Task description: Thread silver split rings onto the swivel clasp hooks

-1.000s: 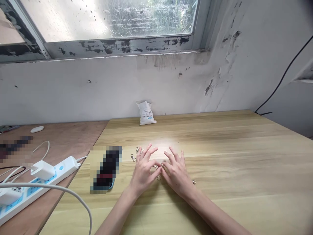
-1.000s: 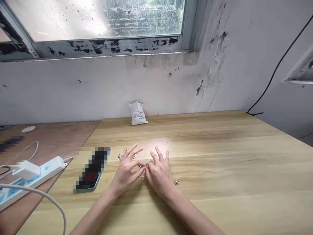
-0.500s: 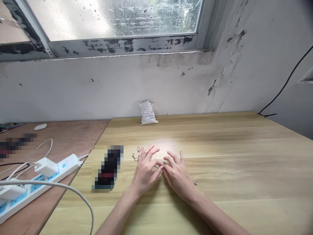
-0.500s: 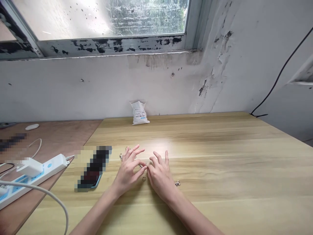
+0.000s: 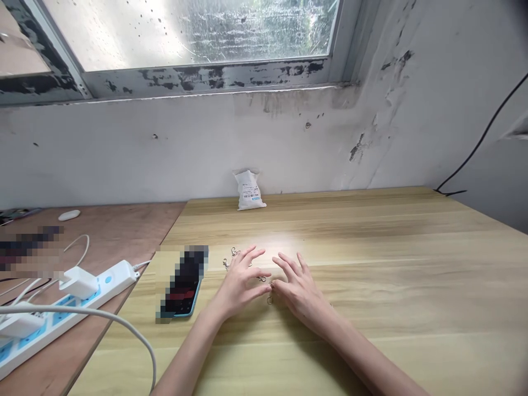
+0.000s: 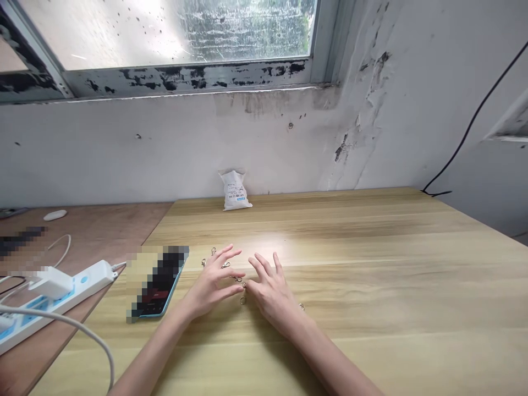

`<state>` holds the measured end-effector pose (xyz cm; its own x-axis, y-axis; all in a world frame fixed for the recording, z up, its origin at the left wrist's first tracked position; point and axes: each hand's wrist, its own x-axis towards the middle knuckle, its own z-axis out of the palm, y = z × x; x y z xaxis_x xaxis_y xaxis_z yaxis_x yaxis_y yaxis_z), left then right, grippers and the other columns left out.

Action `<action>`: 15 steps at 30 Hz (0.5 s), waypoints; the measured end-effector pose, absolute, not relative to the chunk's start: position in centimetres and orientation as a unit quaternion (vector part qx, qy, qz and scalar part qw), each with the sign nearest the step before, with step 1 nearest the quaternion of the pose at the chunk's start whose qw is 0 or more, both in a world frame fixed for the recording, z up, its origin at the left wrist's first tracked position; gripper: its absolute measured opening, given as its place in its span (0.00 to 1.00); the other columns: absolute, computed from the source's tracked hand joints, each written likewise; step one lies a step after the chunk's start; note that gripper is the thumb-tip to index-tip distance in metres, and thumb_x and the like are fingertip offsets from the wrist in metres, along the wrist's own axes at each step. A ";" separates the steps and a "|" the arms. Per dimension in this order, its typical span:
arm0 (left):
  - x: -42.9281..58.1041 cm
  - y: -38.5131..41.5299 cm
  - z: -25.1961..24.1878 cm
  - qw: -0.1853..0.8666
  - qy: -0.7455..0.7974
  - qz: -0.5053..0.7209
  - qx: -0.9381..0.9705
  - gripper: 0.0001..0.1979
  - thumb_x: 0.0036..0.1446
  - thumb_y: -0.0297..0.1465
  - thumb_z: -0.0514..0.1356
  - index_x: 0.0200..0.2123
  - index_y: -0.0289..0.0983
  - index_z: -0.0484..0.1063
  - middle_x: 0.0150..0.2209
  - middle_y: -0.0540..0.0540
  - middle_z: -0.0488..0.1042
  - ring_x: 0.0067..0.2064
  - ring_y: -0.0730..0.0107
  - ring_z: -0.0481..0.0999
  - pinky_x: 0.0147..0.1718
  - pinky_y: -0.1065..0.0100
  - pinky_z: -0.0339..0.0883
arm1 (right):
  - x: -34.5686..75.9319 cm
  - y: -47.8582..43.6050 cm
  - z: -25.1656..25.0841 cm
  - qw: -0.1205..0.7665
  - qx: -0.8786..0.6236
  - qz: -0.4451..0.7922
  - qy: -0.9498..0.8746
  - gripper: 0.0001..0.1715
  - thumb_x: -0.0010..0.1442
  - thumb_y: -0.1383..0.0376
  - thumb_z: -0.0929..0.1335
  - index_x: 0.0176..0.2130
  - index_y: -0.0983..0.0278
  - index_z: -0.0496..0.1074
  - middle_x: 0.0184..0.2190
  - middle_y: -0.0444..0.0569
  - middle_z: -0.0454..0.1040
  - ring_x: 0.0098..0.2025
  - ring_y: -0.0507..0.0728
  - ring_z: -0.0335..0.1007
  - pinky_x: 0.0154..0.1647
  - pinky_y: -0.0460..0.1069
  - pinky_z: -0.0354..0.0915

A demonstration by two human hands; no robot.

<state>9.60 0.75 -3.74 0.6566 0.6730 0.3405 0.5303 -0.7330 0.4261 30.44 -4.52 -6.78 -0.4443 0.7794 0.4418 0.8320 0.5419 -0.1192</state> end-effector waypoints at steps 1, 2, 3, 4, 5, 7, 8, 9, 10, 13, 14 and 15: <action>9.5 0.8 -3.6 0.162 0.331 0.236 0.899 0.08 0.55 0.35 0.66 0.41 0.47 0.79 0.62 0.44 0.65 0.67 0.49 0.56 0.59 0.40 0.59 | 30.5 -4.5 -6.8 0.227 -0.472 -0.059 -0.850 0.09 0.65 0.69 0.64 0.37 0.60 0.73 0.61 0.56 0.62 0.68 0.64 0.48 0.66 0.71 0.43; 9.4 0.7 -3.6 0.177 0.328 0.230 0.899 0.07 0.55 0.34 0.66 0.39 0.47 0.80 0.62 0.45 0.66 0.67 0.50 0.57 0.60 0.40 0.59 | 30.5 -4.5 -6.8 0.225 -0.470 -0.060 -0.852 0.09 0.65 0.69 0.64 0.38 0.60 0.73 0.62 0.57 0.62 0.68 0.64 0.48 0.66 0.71 0.43; 9.3 0.7 -3.5 0.190 0.326 0.224 0.898 0.06 0.55 0.34 0.66 0.38 0.48 0.80 0.62 0.46 0.66 0.67 0.50 0.57 0.60 0.41 0.58 | 30.5 -4.5 -6.9 0.223 -0.468 -0.061 -0.853 0.09 0.65 0.68 0.64 0.40 0.59 0.73 0.62 0.57 0.61 0.68 0.64 0.47 0.66 0.71 0.43; 9.3 0.7 -3.4 0.203 0.326 0.221 0.897 0.05 0.55 0.34 0.66 0.37 0.48 0.80 0.61 0.46 0.67 0.67 0.51 0.58 0.60 0.41 0.59 | 30.5 -4.6 -6.8 0.221 -0.467 -0.061 -0.854 0.09 0.65 0.68 0.64 0.40 0.59 0.73 0.63 0.57 0.61 0.68 0.65 0.47 0.65 0.71 0.43; 9.3 0.6 -3.3 0.215 0.326 0.219 0.894 0.04 0.55 0.33 0.66 0.35 0.48 0.80 0.61 0.47 0.67 0.67 0.51 0.58 0.60 0.41 0.59 | 30.5 -4.6 -6.8 0.219 -0.466 -0.060 -0.855 0.09 0.65 0.67 0.64 0.41 0.59 0.73 0.63 0.57 0.60 0.69 0.65 0.46 0.65 0.71 0.43; 9.4 0.5 -3.3 0.240 0.328 0.217 0.888 0.02 0.55 0.33 0.66 0.33 0.47 0.80 0.61 0.48 0.67 0.67 0.51 0.57 0.60 0.41 0.58 | 30.5 -4.6 -6.7 0.220 -0.464 -0.058 -0.856 0.09 0.65 0.66 0.64 0.40 0.59 0.73 0.64 0.57 0.59 0.69 0.65 0.47 0.66 0.71 0.42; 9.4 0.5 -3.3 0.253 0.329 0.215 0.884 0.02 0.55 0.33 0.67 0.33 0.46 0.80 0.61 0.48 0.67 0.67 0.52 0.56 0.61 0.41 0.58 | 30.4 -4.6 -6.7 0.221 -0.463 -0.055 -0.857 0.09 0.66 0.66 0.64 0.40 0.59 0.73 0.64 0.57 0.59 0.69 0.65 0.47 0.66 0.71 0.42; 9.5 0.4 -3.3 0.266 0.329 0.213 0.881 0.01 0.55 0.33 0.67 0.32 0.45 0.80 0.62 0.48 0.67 0.68 0.51 0.56 0.61 0.40 0.57 | 30.4 -4.6 -6.6 0.222 -0.461 -0.052 -0.857 0.09 0.66 0.66 0.63 0.39 0.59 0.74 0.64 0.57 0.59 0.69 0.65 0.47 0.66 0.71 0.41; 9.5 0.3 -3.3 0.278 0.330 0.212 0.877 0.01 0.54 0.33 0.67 0.32 0.45 0.79 0.62 0.48 0.66 0.68 0.51 0.55 0.61 0.40 0.56 | 30.4 -4.6 -6.6 0.224 -0.460 -0.049 -0.858 0.09 0.66 0.66 0.63 0.39 0.59 0.74 0.64 0.57 0.59 0.69 0.65 0.46 0.66 0.71 0.41; 9.6 0.3 -3.3 0.307 0.336 0.213 0.865 0.03 0.55 0.34 0.67 0.31 0.42 0.78 0.62 0.48 0.66 0.68 0.52 0.54 0.62 0.41 0.54 | 30.4 -4.6 -6.5 0.231 -0.459 -0.045 -0.857 0.10 0.67 0.66 0.63 0.37 0.60 0.73 0.63 0.56 0.60 0.69 0.64 0.46 0.66 0.71 0.41; 9.6 0.3 -3.2 0.310 0.338 0.214 0.862 0.04 0.55 0.35 0.66 0.30 0.42 0.77 0.62 0.48 0.66 0.68 0.52 0.54 0.62 0.42 0.55 | 30.4 -4.6 -6.5 0.234 -0.459 -0.044 -0.856 0.10 0.67 0.66 0.62 0.36 0.60 0.73 0.63 0.56 0.60 0.69 0.63 0.46 0.66 0.70 0.41; 9.5 0.4 -3.2 0.308 0.339 0.215 0.863 0.05 0.55 0.35 0.66 0.30 0.41 0.77 0.62 0.48 0.66 0.68 0.53 0.54 0.62 0.43 0.55 | 30.4 -4.6 -6.4 0.237 -0.459 -0.041 -0.855 0.11 0.67 0.67 0.62 0.36 0.60 0.73 0.62 0.56 0.61 0.68 0.63 0.47 0.66 0.70 0.41</action>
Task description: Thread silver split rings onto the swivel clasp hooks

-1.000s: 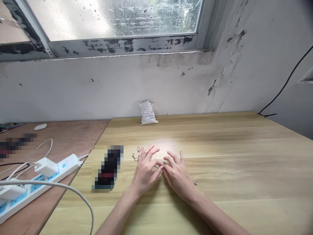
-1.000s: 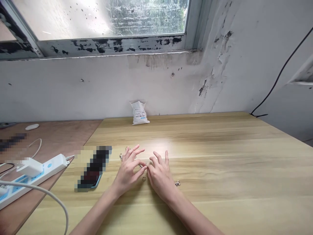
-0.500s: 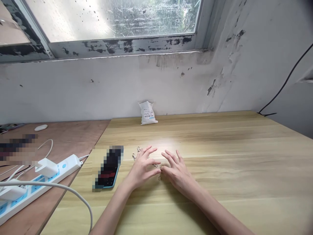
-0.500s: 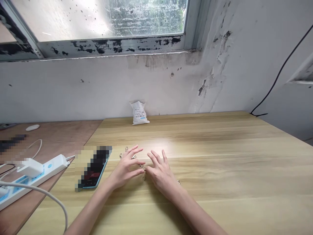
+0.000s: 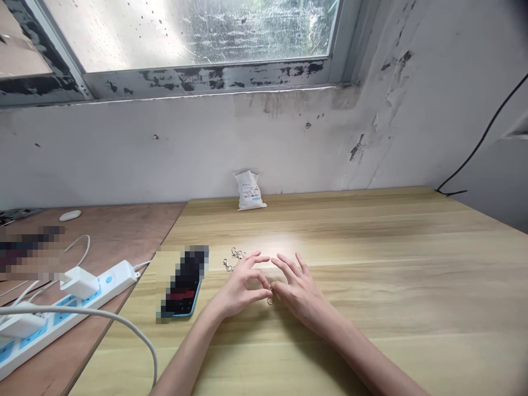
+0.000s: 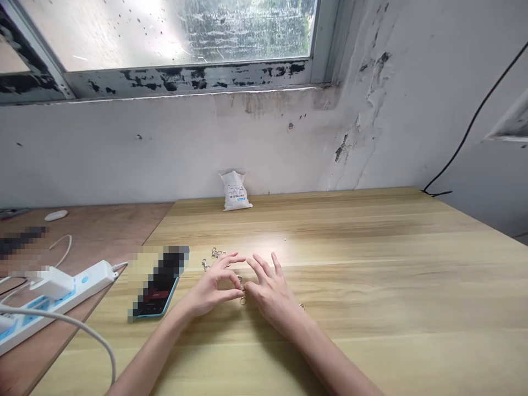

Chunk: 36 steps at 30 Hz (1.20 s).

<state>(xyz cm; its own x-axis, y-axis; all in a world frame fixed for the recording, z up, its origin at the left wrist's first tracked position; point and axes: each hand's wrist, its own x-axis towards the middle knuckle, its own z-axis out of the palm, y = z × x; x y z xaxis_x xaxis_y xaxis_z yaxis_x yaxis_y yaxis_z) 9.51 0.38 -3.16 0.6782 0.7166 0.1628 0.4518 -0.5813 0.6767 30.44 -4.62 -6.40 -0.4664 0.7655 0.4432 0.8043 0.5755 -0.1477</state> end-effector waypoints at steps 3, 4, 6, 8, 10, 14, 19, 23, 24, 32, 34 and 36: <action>9.3 0.6 -3.1 0.253 0.336 0.220 0.880 0.05 0.57 0.35 0.64 0.30 0.42 0.77 0.62 0.49 0.66 0.68 0.52 0.54 0.62 0.42 0.53 | 30.7 -4.6 -6.0 0.241 -0.469 -0.015 -0.849 0.11 0.66 0.67 0.62 0.36 0.60 0.73 0.60 0.55 0.63 0.67 0.63 0.49 0.66 0.69 0.43; 9.2 0.7 -3.1 0.218 0.333 0.222 0.890 0.04 0.58 0.34 0.64 0.31 0.43 0.77 0.62 0.49 0.66 0.68 0.52 0.55 0.62 0.41 0.52 | 30.8 -4.7 -5.7 0.241 -0.474 -0.001 -0.847 0.11 0.66 0.67 0.62 0.36 0.60 0.73 0.60 0.55 0.64 0.67 0.63 0.50 0.66 0.69 0.44; 9.4 0.7 -3.2 0.137 0.319 0.225 0.910 0.04 0.59 0.32 0.63 0.31 0.43 0.77 0.61 0.49 0.67 0.67 0.51 0.55 0.63 0.40 0.50 | 31.0 -4.7 -5.4 0.239 -0.485 0.034 -0.840 0.10 0.65 0.67 0.63 0.35 0.60 0.74 0.58 0.54 0.65 0.67 0.64 0.51 0.66 0.69 0.44; 9.7 0.6 -3.4 0.059 0.301 0.231 0.923 0.06 0.60 0.29 0.61 0.30 0.42 0.76 0.61 0.48 0.67 0.67 0.52 0.56 0.63 0.41 0.49 | 31.2 -4.7 -5.1 0.241 -0.499 0.075 -0.829 0.08 0.62 0.67 0.65 0.34 0.59 0.74 0.56 0.52 0.67 0.66 0.64 0.51 0.66 0.69 0.44; 10.1 0.5 -3.6 0.007 0.289 0.242 0.926 0.08 0.60 0.28 0.59 0.29 0.41 0.75 0.60 0.47 0.68 0.66 0.53 0.58 0.63 0.44 0.51 | 31.3 -4.6 -5.1 0.251 -0.512 0.110 -0.814 0.08 0.60 0.68 0.66 0.33 0.59 0.75 0.55 0.50 0.69 0.65 0.64 0.53 0.66 0.69 0.44; 10.1 0.7 -3.8 -0.015 0.310 0.247 0.918 0.08 0.60 0.27 0.59 0.29 0.40 0.75 0.58 0.44 0.69 0.64 0.52 0.61 0.60 0.45 0.56 | 32.4 -4.1 -4.6 0.273 -0.519 0.132 -0.799 0.09 0.62 0.64 0.66 0.34 0.58 0.77 0.53 0.52 0.70 0.64 0.66 0.55 0.63 0.68 0.49; 8.6 1.7 -4.3 -0.002 0.363 0.216 0.906 0.07 0.61 0.28 0.58 0.30 0.39 0.75 0.56 0.43 0.70 0.63 0.50 0.62 0.58 0.44 0.59 | 36.3 -4.1 -2.4 0.221 -0.570 0.225 -0.759 0.10 0.62 0.65 0.64 0.35 0.61 0.75 0.36 0.50 0.75 0.38 0.58 0.71 0.40 0.52 0.65; 8.0 1.9 -4.2 0.031 0.385 0.216 0.897 0.08 0.62 0.27 0.57 0.39 0.40 0.75 0.56 0.41 0.69 0.63 0.51 0.61 0.57 0.45 0.61 | 39.8 -4.9 -1.4 0.093 -0.604 0.376 -0.696 0.04 0.54 0.66 0.68 0.27 0.63 0.71 0.23 0.43 0.69 0.25 0.51 0.62 0.24 0.45 0.54; 8.0 1.7 -4.0 0.047 0.379 0.215 0.899 0.08 0.61 0.27 0.56 0.41 0.40 0.75 0.57 0.41 0.69 0.63 0.51 0.60 0.57 0.46 0.61 | 40.4 -5.0 -1.4 0.092 -0.609 0.388 -0.685 0.03 0.52 0.66 0.69 0.28 0.63 0.71 0.23 0.42 0.68 0.24 0.50 0.60 0.24 0.45 0.53; 9.4 0.1 -3.0 0.199 0.291 0.147 0.924 0.09 0.53 0.38 0.67 0.38 0.44 0.79 0.59 0.46 0.67 0.65 0.51 0.58 0.59 0.49 0.61 | 39.7 -5.4 -1.4 0.053 -0.605 0.392 -0.691 0.08 0.48 0.64 0.73 0.28 0.63 0.71 0.25 0.41 0.67 0.26 0.50 0.60 0.23 0.44 0.50; 9.6 0.0 -3.2 0.197 0.291 0.145 0.925 0.05 0.55 0.35 0.66 0.37 0.45 0.79 0.58 0.47 0.68 0.65 0.53 0.59 0.59 0.50 0.61 | 38.9 -5.4 -1.2 0.048 -0.601 0.383 -0.700 0.02 0.49 0.66 0.70 0.27 0.63 0.72 0.24 0.42 0.68 0.26 0.50 0.61 0.24 0.45 0.50; 9.7 0.1 -3.4 0.196 0.296 0.145 0.924 0.03 0.57 0.32 0.64 0.35 0.45 0.79 0.57 0.48 0.69 0.64 0.55 0.59 0.60 0.51 0.60 | 38.3 -5.4 -1.1 0.047 -0.598 0.380 -0.705 0.01 0.49 0.68 0.68 0.27 0.63 0.72 0.24 0.42 0.70 0.26 0.50 0.62 0.24 0.45 0.51</action>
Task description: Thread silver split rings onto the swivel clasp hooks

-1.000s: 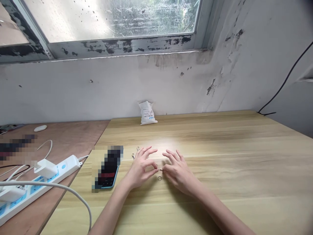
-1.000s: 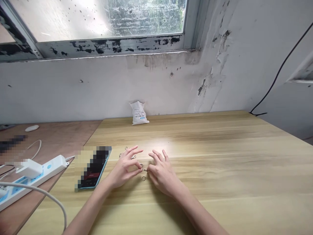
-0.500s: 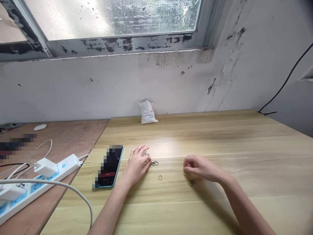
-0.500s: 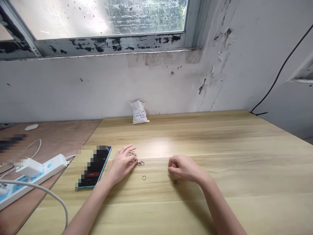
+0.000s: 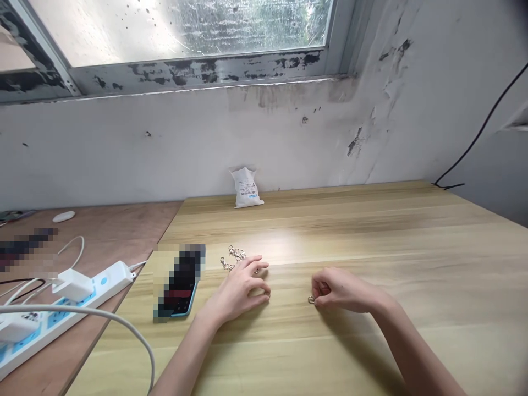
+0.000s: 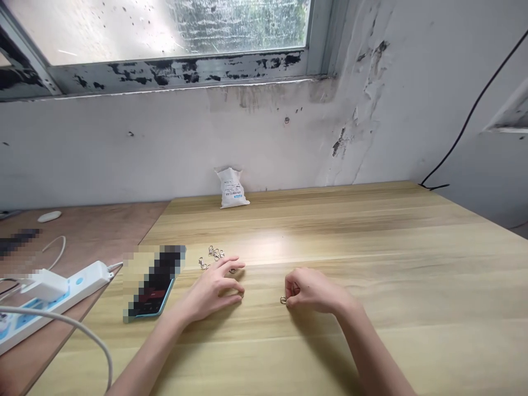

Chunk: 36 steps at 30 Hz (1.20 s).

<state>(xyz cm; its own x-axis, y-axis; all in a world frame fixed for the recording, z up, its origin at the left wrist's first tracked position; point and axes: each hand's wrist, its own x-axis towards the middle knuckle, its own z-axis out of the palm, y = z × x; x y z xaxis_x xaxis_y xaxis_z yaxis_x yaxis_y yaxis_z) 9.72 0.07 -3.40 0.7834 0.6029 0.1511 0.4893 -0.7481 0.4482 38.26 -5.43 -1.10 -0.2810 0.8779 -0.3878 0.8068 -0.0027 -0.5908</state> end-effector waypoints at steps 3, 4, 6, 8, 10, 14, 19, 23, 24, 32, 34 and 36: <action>9.9 0.0 -3.5 0.216 0.298 0.143 0.919 0.02 0.57 0.30 0.64 0.34 0.43 0.78 0.56 0.47 0.70 0.65 0.56 0.58 0.61 0.51 0.59 | 37.8 -5.4 -1.2 0.042 -0.597 0.380 -0.705 0.02 0.47 0.68 0.67 0.25 0.63 0.72 0.23 0.42 0.72 0.25 0.50 0.62 0.24 0.45 0.52; 10.0 -0.1 -3.5 0.226 0.298 0.143 0.917 0.02 0.57 0.29 0.64 0.34 0.42 0.77 0.57 0.46 0.70 0.65 0.56 0.58 0.61 0.51 0.59 | 37.7 -5.4 -1.2 0.037 -0.598 0.380 -0.705 0.02 0.46 0.69 0.67 0.25 0.63 0.71 0.23 0.42 0.72 0.25 0.50 0.63 0.23 0.45 0.52; 10.2 -0.2 -3.4 0.238 0.296 0.148 0.913 0.03 0.56 0.27 0.64 0.33 0.40 0.75 0.56 0.45 0.70 0.65 0.56 0.58 0.60 0.51 0.60 | 37.4 -5.4 -1.3 0.028 -0.601 0.369 -0.709 0.02 0.44 0.70 0.67 0.24 0.63 0.71 0.23 0.42 0.73 0.25 0.50 0.63 0.23 0.45 0.51; 10.4 -0.3 -3.5 0.233 0.288 0.166 0.914 0.04 0.54 0.24 0.64 0.31 0.39 0.74 0.55 0.45 0.72 0.64 0.55 0.60 0.59 0.51 0.60 | 37.1 -5.4 -1.4 0.027 -0.605 0.351 -0.715 0.03 0.44 0.70 0.66 0.23 0.63 0.70 0.22 0.42 0.73 0.24 0.50 0.62 0.23 0.45 0.51; 10.6 -0.2 -3.8 0.225 0.270 0.194 0.916 0.06 0.53 0.22 0.63 0.30 0.39 0.74 0.49 0.45 0.76 0.61 0.56 0.65 0.57 0.52 0.62 | 36.7 -5.3 -1.4 0.048 -0.605 0.321 -0.727 0.04 0.45 0.70 0.65 0.24 0.63 0.69 0.22 0.42 0.72 0.24 0.50 0.61 0.23 0.45 0.50; 10.8 0.1 -4.7 0.221 0.275 0.253 0.901 0.06 0.58 0.24 0.60 0.33 0.38 0.76 0.32 0.47 0.79 0.40 0.65 0.76 0.41 0.62 0.70 | 35.8 -5.1 -1.5 0.112 -0.575 0.279 -0.761 0.06 0.52 0.69 0.64 0.27 0.63 0.70 0.22 0.42 0.70 0.23 0.50 0.58 0.24 0.45 0.50; 10.8 0.2 -4.9 0.190 0.269 0.269 0.905 0.09 0.64 0.29 0.57 0.37 0.38 0.79 0.29 0.46 0.77 0.34 0.66 0.72 0.33 0.66 0.68 | 34.7 -5.1 -1.8 0.196 -0.540 0.276 -0.771 0.07 0.54 0.70 0.63 0.31 0.62 0.71 0.22 0.42 0.70 0.24 0.50 0.61 0.26 0.45 0.55; 10.8 0.1 -4.4 0.185 0.273 0.272 0.904 0.14 0.66 0.28 0.52 0.45 0.39 0.78 0.32 0.44 0.75 0.37 0.65 0.72 0.36 0.65 0.68 | 33.9 -5.0 -2.8 0.263 -0.511 0.265 -0.774 0.07 0.58 0.68 0.64 0.33 0.62 0.71 0.26 0.44 0.74 0.28 0.51 0.67 0.30 0.45 0.61; 10.8 0.0 -4.4 0.188 0.276 0.272 0.903 0.15 0.66 0.27 0.51 0.46 0.39 0.77 0.33 0.44 0.74 0.38 0.65 0.72 0.36 0.65 0.68 | 33.8 -4.9 -3.1 0.277 -0.504 0.257 -0.777 0.07 0.60 0.67 0.64 0.34 0.62 0.72 0.27 0.45 0.75 0.28 0.52 0.69 0.31 0.46 0.62; 10.6 0.3 -4.5 0.242 0.342 0.275 0.865 0.07 0.61 0.27 0.59 0.39 0.38 0.78 0.31 0.46 0.76 0.34 0.67 0.74 0.34 0.67 0.68 | 32.6 -4.6 -4.8 0.348 -0.475 0.244 -0.771 0.11 0.65 0.63 0.64 0.39 0.63 0.76 0.32 0.49 0.79 0.31 0.53 0.72 0.32 0.46 0.66; 10.7 0.2 -4.5 0.241 0.333 0.277 0.869 0.06 0.61 0.27 0.60 0.35 0.38 0.78 0.30 0.47 0.77 0.34 0.67 0.74 0.33 0.67 0.67 | 32.3 -4.7 -4.9 0.343 -0.486 0.250 -0.764 0.12 0.65 0.62 0.64 0.39 0.63 0.76 0.30 0.48 0.78 0.29 0.52 0.71 0.30 0.46 0.65; 10.9 0.0 -4.4 0.242 0.323 0.282 0.871 0.05 0.61 0.27 0.60 0.34 0.38 0.77 0.30 0.47 0.77 0.34 0.67 0.74 0.34 0.67 0.67 | 32.0 -4.7 -4.9 0.336 -0.495 0.256 -0.760 0.12 0.65 0.61 0.65 0.37 0.63 0.77 0.29 0.47 0.78 0.27 0.52 0.69 0.30 0.46 0.64</action>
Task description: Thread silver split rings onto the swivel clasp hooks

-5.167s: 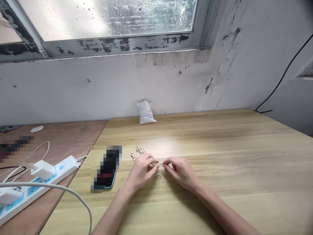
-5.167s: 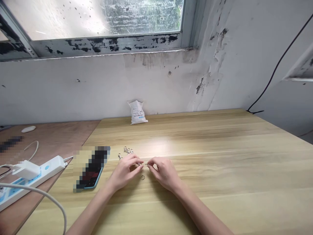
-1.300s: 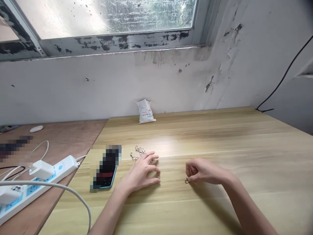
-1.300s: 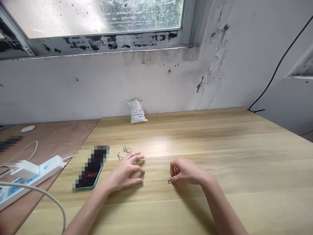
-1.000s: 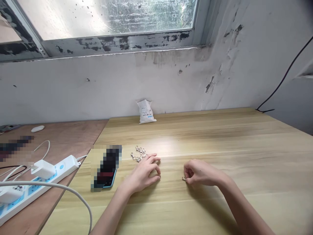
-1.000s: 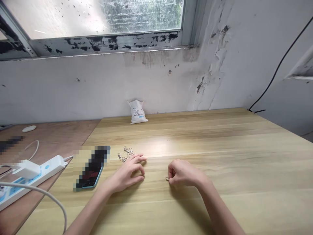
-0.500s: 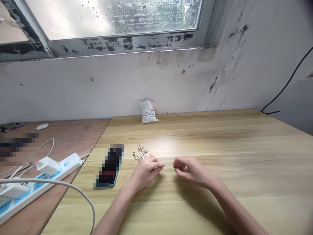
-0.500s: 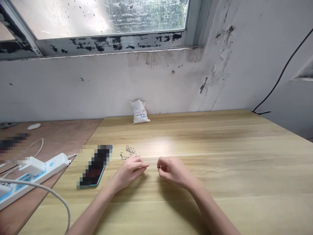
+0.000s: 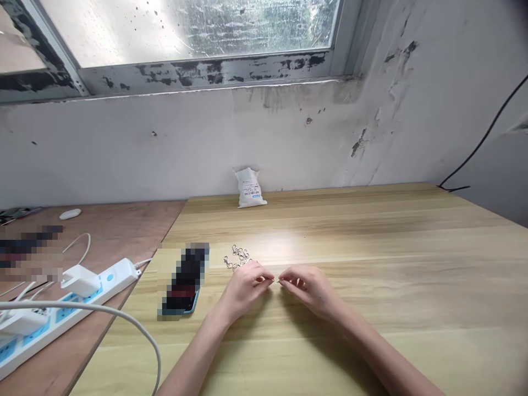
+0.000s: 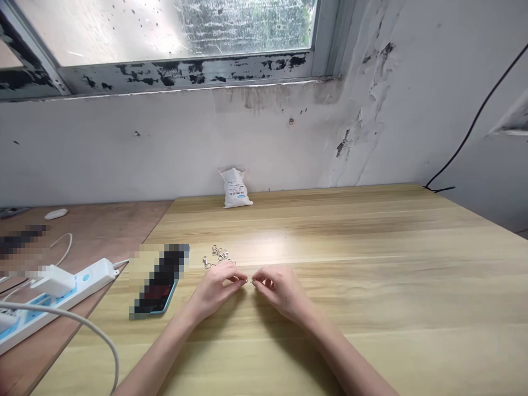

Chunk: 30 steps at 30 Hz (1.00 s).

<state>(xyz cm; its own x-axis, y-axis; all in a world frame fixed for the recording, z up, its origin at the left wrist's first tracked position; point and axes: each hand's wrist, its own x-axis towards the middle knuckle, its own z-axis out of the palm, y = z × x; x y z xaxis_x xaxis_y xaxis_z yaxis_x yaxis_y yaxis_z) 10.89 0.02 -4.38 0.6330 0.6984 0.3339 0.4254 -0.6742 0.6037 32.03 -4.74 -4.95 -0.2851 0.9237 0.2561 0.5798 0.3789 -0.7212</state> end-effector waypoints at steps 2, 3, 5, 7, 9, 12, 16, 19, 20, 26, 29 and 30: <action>11.1 -0.3 -4.3 0.251 0.322 0.286 0.867 0.05 0.61 0.26 0.60 0.34 0.38 0.76 0.32 0.48 0.77 0.35 0.68 0.75 0.35 0.68 0.68 | 31.8 -4.7 -5.1 0.331 -0.497 0.263 -0.758 0.13 0.65 0.60 0.65 0.36 0.63 0.78 0.28 0.46 0.78 0.26 0.51 0.68 0.29 0.46 0.62; 11.2 -0.4 -4.2 0.255 0.324 0.287 0.865 0.05 0.60 0.25 0.59 0.34 0.38 0.75 0.32 0.48 0.77 0.35 0.69 0.75 0.35 0.68 0.68 | 31.8 -4.7 -5.2 0.331 -0.496 0.266 -0.758 0.14 0.65 0.59 0.65 0.36 0.62 0.78 0.27 0.46 0.78 0.26 0.51 0.67 0.29 0.46 0.61; 11.3 -0.6 -4.1 0.261 0.323 0.288 0.863 0.05 0.60 0.25 0.59 0.33 0.38 0.74 0.31 0.48 0.77 0.35 0.69 0.75 0.35 0.69 0.68 | 31.7 -4.6 -5.4 0.334 -0.492 0.268 -0.758 0.15 0.65 0.58 0.66 0.36 0.62 0.79 0.26 0.46 0.78 0.25 0.51 0.67 0.28 0.46 0.60; 11.3 -0.6 -4.0 0.267 0.316 0.289 0.863 0.05 0.60 0.25 0.59 0.33 0.38 0.74 0.31 0.48 0.77 0.35 0.68 0.75 0.34 0.69 0.68 | 31.7 -4.5 -5.6 0.340 -0.483 0.270 -0.760 0.16 0.65 0.57 0.66 0.37 0.61 0.80 0.26 0.46 0.78 0.25 0.51 0.66 0.28 0.46 0.59; 11.2 -0.5 -4.0 0.276 0.310 0.292 0.862 0.05 0.61 0.27 0.59 0.34 0.38 0.75 0.31 0.48 0.77 0.35 0.68 0.75 0.34 0.68 0.68 | 31.7 -4.5 -5.8 0.348 -0.476 0.264 -0.763 0.16 0.65 0.57 0.65 0.37 0.62 0.79 0.26 0.46 0.77 0.25 0.51 0.66 0.28 0.45 0.59; 11.1 -0.4 -4.0 0.285 0.309 0.295 0.858 0.06 0.62 0.28 0.59 0.37 0.38 0.76 0.32 0.47 0.79 0.36 0.67 0.76 0.35 0.67 0.68 | 31.7 -4.5 -5.8 0.357 -0.468 0.246 -0.770 0.15 0.65 0.59 0.65 0.37 0.63 0.79 0.26 0.47 0.77 0.25 0.51 0.66 0.28 0.45 0.60; 11.1 -0.4 -4.0 0.286 0.304 0.300 0.858 0.06 0.62 0.29 0.59 0.36 0.39 0.78 0.33 0.47 0.80 0.36 0.66 0.76 0.35 0.66 0.69 | 31.7 -4.5 -6.1 0.349 -0.471 0.237 -0.775 0.15 0.64 0.60 0.64 0.37 0.63 0.79 0.26 0.48 0.77 0.25 0.51 0.67 0.28 0.46 0.60; 11.2 -0.4 -3.8 0.291 0.309 0.306 0.852 0.05 0.61 0.29 0.60 0.35 0.38 0.77 0.31 0.47 0.80 0.36 0.66 0.77 0.35 0.66 0.70 | 31.6 -4.5 -6.2 0.335 -0.473 0.259 -0.773 0.14 0.65 0.60 0.64 0.39 0.61 0.79 0.26 0.46 0.77 0.25 0.51 0.67 0.28 0.45 0.60; 11.2 -0.4 -3.8 0.295 0.314 0.308 0.848 0.04 0.61 0.29 0.60 0.36 0.38 0.76 0.31 0.47 0.79 0.35 0.67 0.77 0.35 0.66 0.70 | 31.5 -4.6 -6.2 0.334 -0.472 0.268 -0.771 0.14 0.65 0.61 0.64 0.40 0.61 0.79 0.26 0.46 0.77 0.25 0.51 0.66 0.28 0.45 0.60; 11.2 -0.6 -3.8 0.314 0.320 0.306 0.840 0.03 0.59 0.27 0.61 0.38 0.37 0.73 0.34 0.47 0.78 0.35 0.69 0.79 0.37 0.68 0.71 | 31.1 -4.9 -5.0 0.347 -0.478 0.300 -0.749 0.13 0.62 0.62 0.64 0.34 0.64 0.78 0.20 0.42 0.69 0.21 0.49 0.58 0.24 0.44 0.55; 11.2 -0.6 -3.5 0.297 0.321 0.304 0.846 0.02 0.60 0.29 0.61 0.36 0.38 0.75 0.33 0.47 0.78 0.36 0.68 0.77 0.38 0.66 0.70 | 31.1 -4.9 -4.6 0.366 -0.473 0.297 -0.744 0.14 0.62 0.62 0.64 0.33 0.64 0.78 0.20 0.42 0.69 0.22 0.49 0.58 0.24 0.44 0.55; 11.2 -0.6 -3.3 0.289 0.320 0.303 0.850 0.03 0.60 0.30 0.61 0.35 0.38 0.75 0.33 0.48 0.79 0.37 0.66 0.76 0.39 0.65 0.69 | 31.1 -4.9 -4.6 0.371 -0.471 0.296 -0.743 0.14 0.63 0.61 0.64 0.33 0.64 0.78 0.21 0.43 0.69 0.22 0.49 0.59 0.24 0.44 0.55</action>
<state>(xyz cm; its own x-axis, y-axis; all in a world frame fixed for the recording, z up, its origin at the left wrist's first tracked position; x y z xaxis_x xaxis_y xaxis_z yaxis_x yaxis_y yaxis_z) 11.21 -0.55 -3.31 0.6119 0.7185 0.3306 0.3682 -0.6287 0.6849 31.05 -4.92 -4.58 -0.2801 0.9206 0.2721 0.4805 0.3798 -0.7905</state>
